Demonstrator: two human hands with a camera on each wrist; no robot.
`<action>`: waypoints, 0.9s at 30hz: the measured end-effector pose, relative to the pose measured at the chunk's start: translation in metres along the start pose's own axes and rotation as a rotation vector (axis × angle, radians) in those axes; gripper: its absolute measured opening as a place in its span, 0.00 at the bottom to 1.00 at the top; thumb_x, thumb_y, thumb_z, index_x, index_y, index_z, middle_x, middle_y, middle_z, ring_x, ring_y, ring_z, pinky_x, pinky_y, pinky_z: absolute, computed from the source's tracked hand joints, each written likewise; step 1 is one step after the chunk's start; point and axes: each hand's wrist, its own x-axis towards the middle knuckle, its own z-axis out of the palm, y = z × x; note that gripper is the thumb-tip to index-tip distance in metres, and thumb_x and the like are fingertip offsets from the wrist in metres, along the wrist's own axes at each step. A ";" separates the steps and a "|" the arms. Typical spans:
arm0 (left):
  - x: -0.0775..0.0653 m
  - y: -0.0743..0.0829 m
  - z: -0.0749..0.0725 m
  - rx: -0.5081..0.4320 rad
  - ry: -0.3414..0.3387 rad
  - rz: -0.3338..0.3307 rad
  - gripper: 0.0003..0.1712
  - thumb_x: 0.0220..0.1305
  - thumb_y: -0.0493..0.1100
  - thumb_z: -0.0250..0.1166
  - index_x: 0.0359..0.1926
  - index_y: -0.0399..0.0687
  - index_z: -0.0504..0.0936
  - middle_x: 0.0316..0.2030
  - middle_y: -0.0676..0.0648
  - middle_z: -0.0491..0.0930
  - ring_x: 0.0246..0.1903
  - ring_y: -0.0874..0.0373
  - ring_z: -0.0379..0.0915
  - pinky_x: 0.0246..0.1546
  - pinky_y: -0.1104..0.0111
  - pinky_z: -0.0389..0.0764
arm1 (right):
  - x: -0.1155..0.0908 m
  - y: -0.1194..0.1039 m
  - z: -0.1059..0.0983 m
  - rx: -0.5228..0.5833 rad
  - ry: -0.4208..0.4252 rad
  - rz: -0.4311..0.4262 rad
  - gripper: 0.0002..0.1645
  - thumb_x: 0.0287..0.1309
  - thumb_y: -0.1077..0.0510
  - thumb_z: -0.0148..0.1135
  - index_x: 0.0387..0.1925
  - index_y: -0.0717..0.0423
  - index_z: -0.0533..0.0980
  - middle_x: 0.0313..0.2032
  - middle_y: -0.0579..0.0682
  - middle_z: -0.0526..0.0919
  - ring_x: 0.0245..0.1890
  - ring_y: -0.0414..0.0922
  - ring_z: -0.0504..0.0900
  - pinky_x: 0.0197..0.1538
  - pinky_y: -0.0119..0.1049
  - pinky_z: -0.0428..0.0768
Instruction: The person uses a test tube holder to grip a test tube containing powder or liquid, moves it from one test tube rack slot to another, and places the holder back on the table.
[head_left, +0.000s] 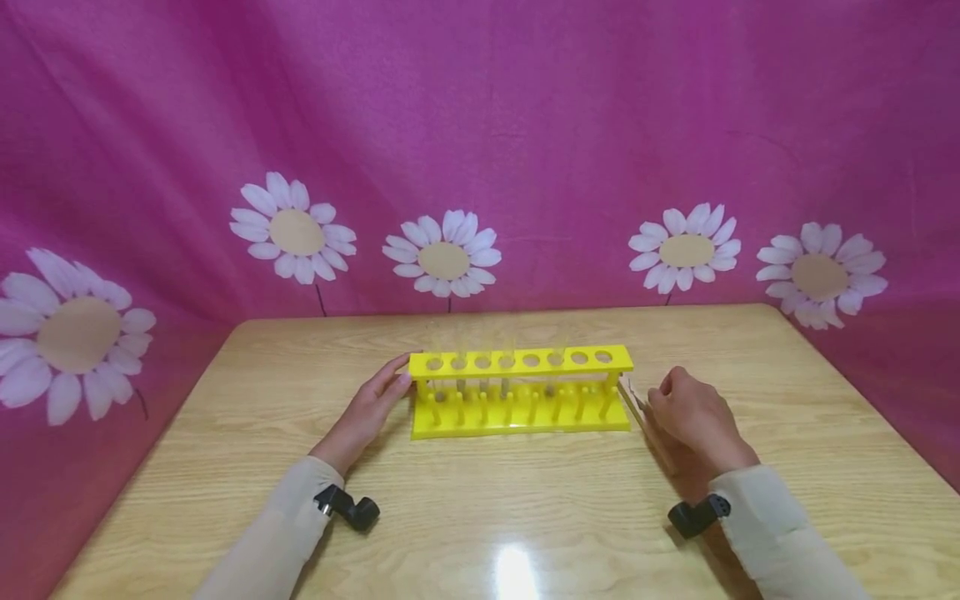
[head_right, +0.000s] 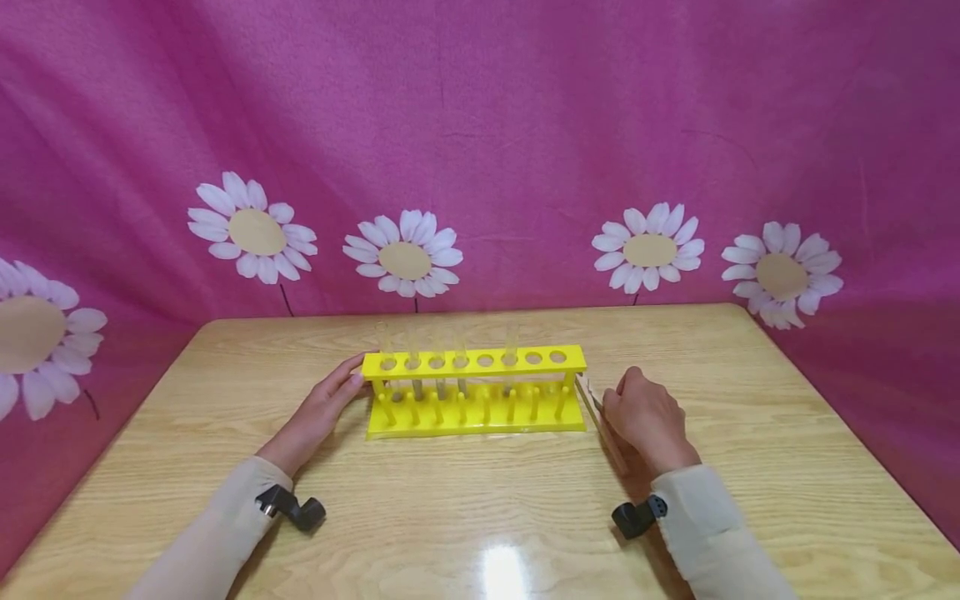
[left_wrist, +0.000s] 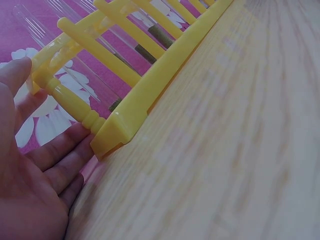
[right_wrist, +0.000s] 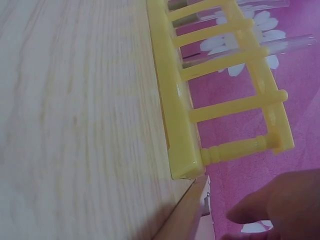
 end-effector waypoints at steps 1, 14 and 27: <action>0.000 0.000 0.000 0.000 0.001 -0.002 0.37 0.69 0.66 0.48 0.74 0.60 0.57 0.70 0.49 0.60 0.67 0.48 0.59 0.69 0.46 0.47 | 0.000 0.000 0.000 0.003 -0.006 0.006 0.17 0.66 0.51 0.46 0.42 0.64 0.67 0.29 0.57 0.73 0.28 0.52 0.71 0.29 0.39 0.68; 0.000 -0.001 0.000 -0.020 0.003 -0.001 0.37 0.69 0.66 0.50 0.73 0.60 0.57 0.68 0.46 0.64 0.65 0.47 0.63 0.69 0.45 0.50 | -0.006 -0.004 -0.008 0.034 -0.016 0.000 0.20 0.69 0.50 0.47 0.46 0.65 0.65 0.26 0.56 0.70 0.26 0.50 0.70 0.26 0.37 0.67; -0.005 0.018 -0.005 0.038 0.020 0.109 0.30 0.73 0.57 0.51 0.72 0.62 0.58 0.67 0.43 0.64 0.66 0.47 0.61 0.67 0.48 0.59 | -0.021 -0.027 -0.025 0.072 0.092 -0.061 0.18 0.69 0.50 0.50 0.47 0.61 0.65 0.26 0.55 0.71 0.24 0.49 0.69 0.22 0.35 0.69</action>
